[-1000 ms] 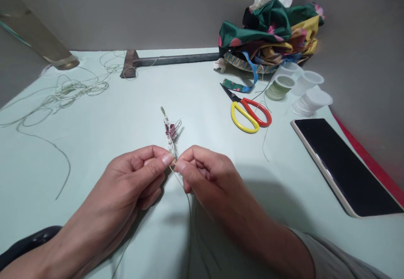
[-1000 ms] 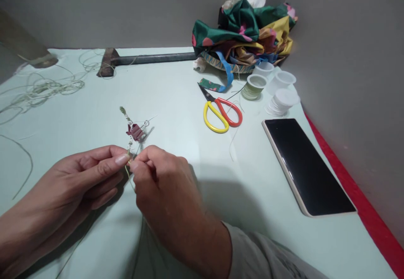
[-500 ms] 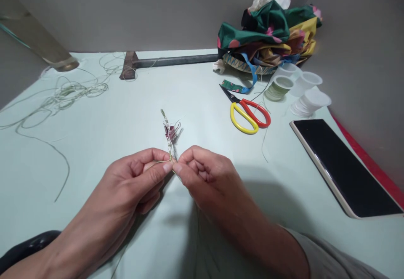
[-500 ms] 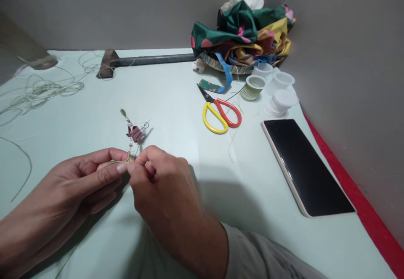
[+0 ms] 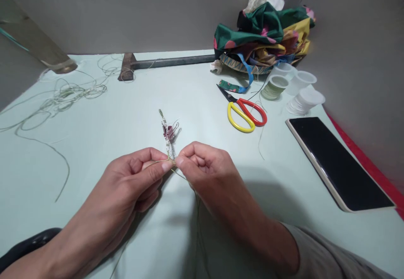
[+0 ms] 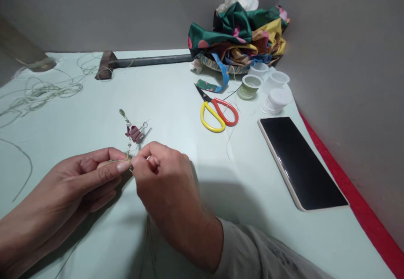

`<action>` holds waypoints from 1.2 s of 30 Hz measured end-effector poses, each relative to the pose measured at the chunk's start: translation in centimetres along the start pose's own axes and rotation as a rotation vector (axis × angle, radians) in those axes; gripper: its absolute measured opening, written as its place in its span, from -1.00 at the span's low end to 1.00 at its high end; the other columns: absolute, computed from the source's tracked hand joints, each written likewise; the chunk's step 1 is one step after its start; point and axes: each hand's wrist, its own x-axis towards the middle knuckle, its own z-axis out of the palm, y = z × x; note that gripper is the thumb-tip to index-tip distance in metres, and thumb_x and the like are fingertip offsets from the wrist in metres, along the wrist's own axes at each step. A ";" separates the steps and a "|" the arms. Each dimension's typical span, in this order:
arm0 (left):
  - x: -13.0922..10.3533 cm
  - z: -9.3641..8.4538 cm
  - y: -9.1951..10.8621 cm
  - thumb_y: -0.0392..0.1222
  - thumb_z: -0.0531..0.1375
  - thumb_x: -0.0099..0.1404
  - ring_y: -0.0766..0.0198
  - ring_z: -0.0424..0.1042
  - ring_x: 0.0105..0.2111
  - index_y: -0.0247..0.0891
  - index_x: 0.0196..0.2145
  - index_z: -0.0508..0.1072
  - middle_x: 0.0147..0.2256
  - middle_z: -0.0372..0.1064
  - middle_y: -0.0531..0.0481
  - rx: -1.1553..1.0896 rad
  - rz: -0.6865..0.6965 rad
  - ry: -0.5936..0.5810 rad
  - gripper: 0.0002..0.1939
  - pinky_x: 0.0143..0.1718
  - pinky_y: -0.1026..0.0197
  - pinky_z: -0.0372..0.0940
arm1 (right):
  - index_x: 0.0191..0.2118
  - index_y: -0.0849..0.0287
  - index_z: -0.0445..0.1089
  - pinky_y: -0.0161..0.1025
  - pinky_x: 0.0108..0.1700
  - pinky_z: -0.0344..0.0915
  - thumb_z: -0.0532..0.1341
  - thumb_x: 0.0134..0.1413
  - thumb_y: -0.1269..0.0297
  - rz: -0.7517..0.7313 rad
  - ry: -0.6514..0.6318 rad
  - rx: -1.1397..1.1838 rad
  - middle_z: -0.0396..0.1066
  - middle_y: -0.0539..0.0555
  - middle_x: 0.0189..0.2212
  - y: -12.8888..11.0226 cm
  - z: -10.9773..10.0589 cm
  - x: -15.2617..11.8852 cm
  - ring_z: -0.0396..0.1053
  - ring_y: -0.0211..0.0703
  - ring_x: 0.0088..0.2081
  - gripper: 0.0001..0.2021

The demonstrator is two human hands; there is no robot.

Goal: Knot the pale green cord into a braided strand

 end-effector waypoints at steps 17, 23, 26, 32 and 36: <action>0.1 0.6 0.5 0.04 0.54 0.06 0.42 -0.16 -0.63 -0.19 -0.50 0.55 -0.68 0.00 0.22 -0.029 0.003 0.028 -0.67 -0.68 0.39 -0.14 | -0.49 0.11 0.40 -0.31 -0.56 -0.12 0.27 0.12 0.30 0.083 -0.006 0.165 0.08 -0.22 -0.68 -0.3 -0.1 0.1 -0.02 -0.40 -0.59 -0.82; 0.1 0.1 0.0 0.06 0.53 0.09 0.39 -0.10 -0.60 -0.18 -0.46 0.58 -0.64 0.08 0.18 -0.002 0.030 0.042 -0.68 -0.63 0.35 -0.14 | -0.47 0.15 0.33 -0.39 -0.56 -0.03 0.35 0.20 0.32 0.284 -0.209 0.382 0.10 -0.20 -0.65 -1.6 -0.8 -0.7 0.00 -0.43 -0.60 -0.74; 0.2 0.0 -0.2 0.03 0.53 0.09 0.37 0.00 -0.56 -0.21 -0.46 0.61 -0.59 0.20 0.12 0.014 0.067 0.060 -0.70 -0.58 0.36 -0.06 | -0.47 0.15 0.27 -0.40 -0.56 -0.08 0.36 0.23 0.27 0.269 -0.309 0.471 0.08 -0.20 -0.61 -1.4 -1.0 -1.2 -0.09 -0.45 -0.58 -0.69; -0.6 0.8 0.0 -0.09 0.48 0.15 0.37 0.15 -0.50 -0.20 -0.43 0.56 -0.45 0.43 0.07 -0.058 0.089 0.051 -0.79 -0.51 0.39 0.08 | -0.36 0.18 0.34 -0.40 -0.58 -0.20 0.18 0.39 0.37 0.207 -0.371 0.494 0.07 -0.18 -0.56 -0.8 -0.8 -1.0 -0.17 -0.41 -0.56 -0.78; -1.4 1.1 -0.2 -0.10 0.41 0.28 0.42 0.01 -0.64 -0.20 -0.44 0.50 -0.69 0.22 0.16 -0.137 0.062 0.061 -0.78 -0.57 0.40 0.07 | -0.35 0.17 0.33 -0.40 -0.60 -0.23 0.19 0.42 0.37 0.195 -0.372 0.487 0.10 -0.17 -0.56 -0.6 -0.6 -0.9 -0.18 -0.40 -0.57 -0.78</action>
